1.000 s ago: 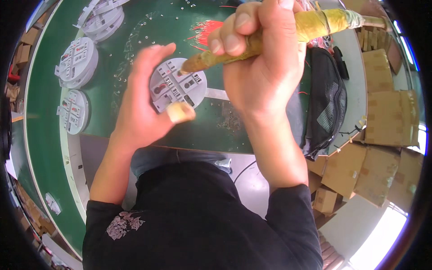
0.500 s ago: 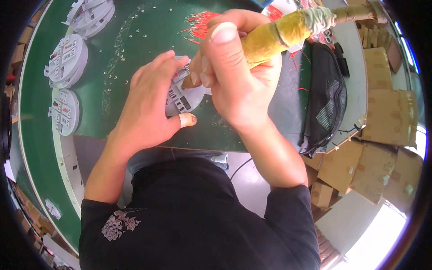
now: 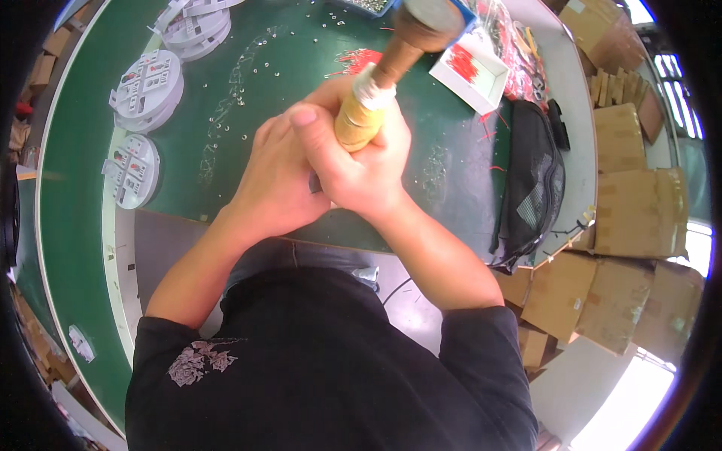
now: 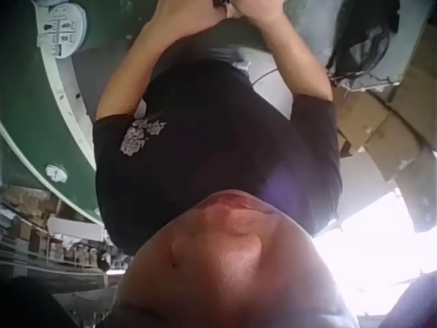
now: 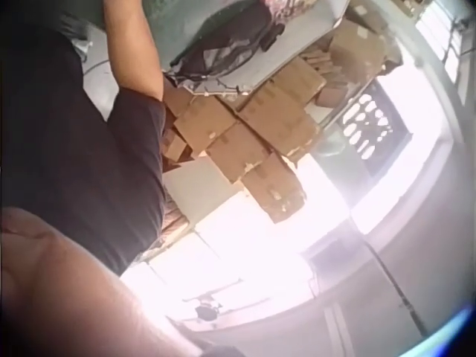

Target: Manually assembling and applying adhesive to small components on circular electronic boards at a workstation.

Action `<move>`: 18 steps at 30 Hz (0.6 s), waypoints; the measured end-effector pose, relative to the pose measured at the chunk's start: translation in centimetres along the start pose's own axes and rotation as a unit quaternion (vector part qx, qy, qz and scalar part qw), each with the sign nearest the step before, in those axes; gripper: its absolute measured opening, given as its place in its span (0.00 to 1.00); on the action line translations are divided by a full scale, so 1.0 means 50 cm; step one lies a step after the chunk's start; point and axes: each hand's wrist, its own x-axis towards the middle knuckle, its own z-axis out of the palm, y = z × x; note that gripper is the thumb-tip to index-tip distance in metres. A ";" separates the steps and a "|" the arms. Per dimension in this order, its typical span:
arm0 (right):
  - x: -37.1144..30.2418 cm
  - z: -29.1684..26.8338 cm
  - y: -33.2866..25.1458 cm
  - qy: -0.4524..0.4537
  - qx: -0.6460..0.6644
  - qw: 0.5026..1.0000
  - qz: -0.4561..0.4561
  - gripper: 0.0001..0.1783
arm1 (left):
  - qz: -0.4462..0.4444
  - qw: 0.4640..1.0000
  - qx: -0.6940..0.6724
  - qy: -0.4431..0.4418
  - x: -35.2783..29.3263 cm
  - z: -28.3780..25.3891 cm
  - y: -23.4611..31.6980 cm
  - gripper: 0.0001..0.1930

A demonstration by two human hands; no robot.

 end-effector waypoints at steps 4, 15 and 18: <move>0.020 0.005 -0.038 0.019 0.098 0.985 0.141 0.10 | -0.044 0.997 0.021 -0.058 0.004 -0.006 0.001 0.40; 0.035 -0.052 -0.118 0.024 0.015 0.953 0.301 0.07 | -0.116 0.663 -0.724 0.149 -0.023 -0.074 0.042 0.40; 0.024 -0.021 -0.111 -0.008 0.026 0.946 0.323 0.07 | -0.114 0.682 -0.711 0.128 -0.024 -0.069 0.044 0.40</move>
